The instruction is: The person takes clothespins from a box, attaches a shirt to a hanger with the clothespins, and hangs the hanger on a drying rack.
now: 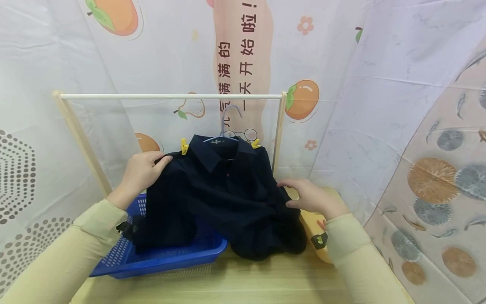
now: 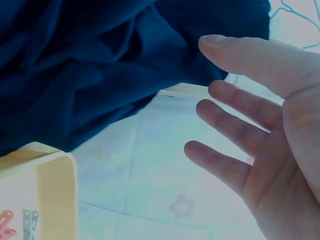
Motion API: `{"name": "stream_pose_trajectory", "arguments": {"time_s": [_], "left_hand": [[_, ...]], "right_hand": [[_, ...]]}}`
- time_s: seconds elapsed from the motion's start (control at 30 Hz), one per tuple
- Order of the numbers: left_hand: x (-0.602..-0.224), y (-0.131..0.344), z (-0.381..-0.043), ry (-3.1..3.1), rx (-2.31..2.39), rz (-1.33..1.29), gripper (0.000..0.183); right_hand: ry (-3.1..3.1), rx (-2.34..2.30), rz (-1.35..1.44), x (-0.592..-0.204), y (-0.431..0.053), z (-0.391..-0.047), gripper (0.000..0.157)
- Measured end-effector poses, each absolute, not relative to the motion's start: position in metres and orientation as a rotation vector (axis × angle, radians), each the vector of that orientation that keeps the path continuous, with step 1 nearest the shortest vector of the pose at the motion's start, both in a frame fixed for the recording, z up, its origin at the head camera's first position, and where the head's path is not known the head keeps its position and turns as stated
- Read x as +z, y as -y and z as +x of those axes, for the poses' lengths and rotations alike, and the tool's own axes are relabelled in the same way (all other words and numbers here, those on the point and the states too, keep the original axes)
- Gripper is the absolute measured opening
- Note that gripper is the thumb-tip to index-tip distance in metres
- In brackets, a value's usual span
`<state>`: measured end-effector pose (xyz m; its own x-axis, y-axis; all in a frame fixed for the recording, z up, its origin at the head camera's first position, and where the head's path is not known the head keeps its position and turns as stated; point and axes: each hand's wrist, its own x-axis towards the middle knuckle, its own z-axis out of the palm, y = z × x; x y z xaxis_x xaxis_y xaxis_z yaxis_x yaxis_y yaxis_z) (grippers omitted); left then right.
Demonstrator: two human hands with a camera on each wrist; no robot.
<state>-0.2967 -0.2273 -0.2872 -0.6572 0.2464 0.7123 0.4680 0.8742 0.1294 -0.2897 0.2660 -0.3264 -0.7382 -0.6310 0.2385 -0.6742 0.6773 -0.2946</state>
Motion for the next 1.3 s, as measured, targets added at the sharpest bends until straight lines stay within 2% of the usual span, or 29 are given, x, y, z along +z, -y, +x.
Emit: {"name": "stream_pose_trajectory", "arguments": {"time_s": [0.23,0.53,0.83,1.0,1.3], "left_hand": [[-0.287,0.240,-0.303,2.342,-0.440,-0.471,0.027],[-0.285,0.258,-0.308,2.400,-0.473,-0.390,0.031],[-0.287,0.270,-0.314,2.431,-0.523,-0.360,0.046],[-0.288,0.273,-0.316,2.430,-0.522,-0.333,0.041],[-0.291,0.275,-0.319,2.437,-0.501,-0.306,0.038]], "right_hand": [[2.699,0.597,1.110,-0.313,-0.265,-0.286,0.057],[2.672,0.586,1.118,-0.296,-0.259,-0.277,0.060],[2.611,0.522,1.155,-0.286,-0.247,-0.275,0.059],[2.597,0.523,1.202,-0.282,-0.235,-0.275,0.057],[2.520,0.559,1.305,-0.277,-0.200,-0.275,0.066]]}}
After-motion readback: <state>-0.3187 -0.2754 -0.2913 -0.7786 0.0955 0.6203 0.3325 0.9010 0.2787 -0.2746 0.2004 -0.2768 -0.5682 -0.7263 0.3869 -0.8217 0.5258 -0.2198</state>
